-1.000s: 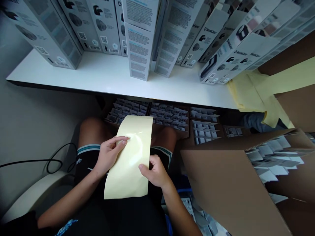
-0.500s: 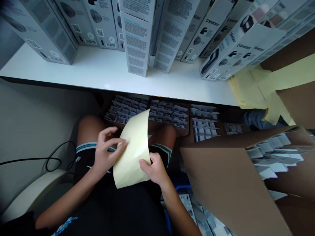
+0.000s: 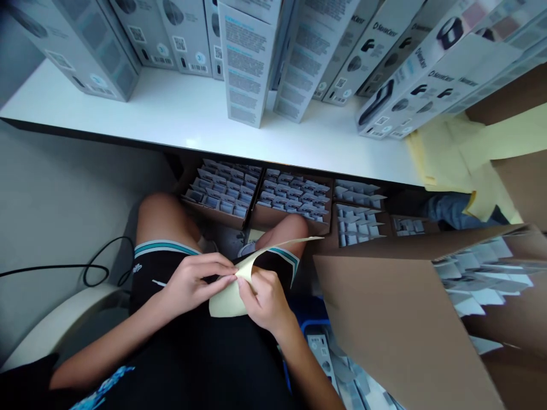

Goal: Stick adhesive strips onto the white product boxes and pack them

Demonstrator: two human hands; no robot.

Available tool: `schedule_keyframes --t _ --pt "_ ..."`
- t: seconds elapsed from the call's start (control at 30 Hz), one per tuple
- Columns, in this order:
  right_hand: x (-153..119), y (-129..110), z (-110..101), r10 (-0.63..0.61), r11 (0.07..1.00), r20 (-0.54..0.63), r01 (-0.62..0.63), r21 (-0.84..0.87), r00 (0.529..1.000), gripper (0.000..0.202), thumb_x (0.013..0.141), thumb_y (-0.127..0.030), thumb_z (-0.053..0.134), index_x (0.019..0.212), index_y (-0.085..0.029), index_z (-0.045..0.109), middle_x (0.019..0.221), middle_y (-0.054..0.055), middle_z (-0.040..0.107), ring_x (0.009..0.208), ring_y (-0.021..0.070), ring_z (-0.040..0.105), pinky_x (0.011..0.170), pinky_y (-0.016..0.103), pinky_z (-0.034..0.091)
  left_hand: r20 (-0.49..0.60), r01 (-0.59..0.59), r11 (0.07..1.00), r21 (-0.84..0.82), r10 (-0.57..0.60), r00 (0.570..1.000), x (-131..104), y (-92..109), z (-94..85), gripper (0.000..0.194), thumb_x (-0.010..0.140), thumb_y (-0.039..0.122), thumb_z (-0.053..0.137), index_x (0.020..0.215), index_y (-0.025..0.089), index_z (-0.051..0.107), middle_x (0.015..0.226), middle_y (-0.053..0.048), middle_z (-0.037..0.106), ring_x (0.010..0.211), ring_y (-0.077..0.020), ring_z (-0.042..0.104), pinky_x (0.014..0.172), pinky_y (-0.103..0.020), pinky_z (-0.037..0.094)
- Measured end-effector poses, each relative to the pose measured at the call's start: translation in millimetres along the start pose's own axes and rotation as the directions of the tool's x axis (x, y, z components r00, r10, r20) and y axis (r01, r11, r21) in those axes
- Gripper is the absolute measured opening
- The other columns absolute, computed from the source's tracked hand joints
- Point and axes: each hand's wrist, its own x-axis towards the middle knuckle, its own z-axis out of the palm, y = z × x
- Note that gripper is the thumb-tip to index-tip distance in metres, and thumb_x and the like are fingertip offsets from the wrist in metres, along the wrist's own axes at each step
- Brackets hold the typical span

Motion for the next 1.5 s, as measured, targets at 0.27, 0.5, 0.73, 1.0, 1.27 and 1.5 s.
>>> schedule_keyframes --t 0.27,0.5,0.73,1.0,1.27,1.5 --pt "2 -4 0 -0.042 0.996 0.008 0.043 -0.083 0.999 0.025 0.097 -0.021 0.047 0.076 -0.019 0.06 0.066 0.003 0.06 0.058 0.0152 0.055 0.057 0.029 0.042 -0.065 -0.035 0.988 0.153 0.046 0.997 -3 1 8.7 0.013 0.089 0.018 0.061 0.09 0.019 0.074 0.082 -0.006 0.078 0.072 -0.0166 0.073 0.064 -0.025 0.055" --pt "3 -4 0 0.026 0.996 -0.011 -0.027 -0.086 1.0 0.025 0.098 -0.023 0.047 0.077 -0.018 0.061 0.069 0.005 0.064 0.061 0.0164 0.059 0.059 0.028 0.043 -0.007 -0.029 0.985 0.17 0.03 1.0 -3 -3 9.1 0.015 0.091 0.027 0.063 0.099 0.019 0.074 0.095 -0.008 0.078 0.086 -0.0185 0.074 0.075 -0.026 0.058" --pt "1 -3 -1 0.055 0.997 0.002 -0.055 -0.052 0.998 0.029 0.097 -0.025 0.049 0.07 -0.018 0.058 0.062 0.002 0.057 0.055 0.014 0.053 0.054 0.027 0.037 0.117 0.135 0.987 -0.09 -0.125 0.985 2 2 0.5 0.019 0.094 0.025 0.058 0.097 0.02 0.077 0.092 -0.008 0.077 0.084 -0.0183 0.072 0.076 -0.028 0.055" --pt "0 4 -5 0.043 0.997 0.067 -0.038 -0.065 0.997 0.035 0.096 -0.026 0.05 0.062 -0.022 0.043 0.059 -0.002 0.045 0.053 0.0123 0.044 0.053 0.028 0.032 0.148 0.281 0.923 -0.262 -0.249 0.957 5 -2 -0.8 0.016 0.089 0.025 0.063 0.084 0.02 0.078 0.085 -0.006 0.076 0.076 -0.0176 0.071 0.068 -0.027 0.053" --pt "2 4 -16 0.03 0.998 0.089 -0.024 -0.058 0.996 0.032 0.096 -0.026 0.05 0.065 -0.02 0.055 0.063 0.0 0.056 0.055 0.0132 0.051 0.055 0.027 0.041 0.006 0.375 0.862 -0.341 -0.397 0.918 3 -13 4.1 0.019 0.088 0.03 0.065 0.077 0.017 0.074 0.079 -0.007 0.073 0.071 -0.0165 0.064 0.061 -0.026 0.047" --pt "10 7 -80 -0.074 0.995 -0.628 0.019 -0.093 0.775 0.015 0.086 -0.03 0.067 0.078 -0.019 0.074 0.073 0.003 0.072 0.064 0.0198 0.067 0.058 0.029 0.054 -0.223 0.313 0.79 -0.527 -0.484 0.846 1 -36 -4.9 0.028 0.086 0.04 0.067 0.069 0.019 0.071 0.079 -0.005 0.067 0.073 -0.0172 0.061 0.056 -0.023 0.047"
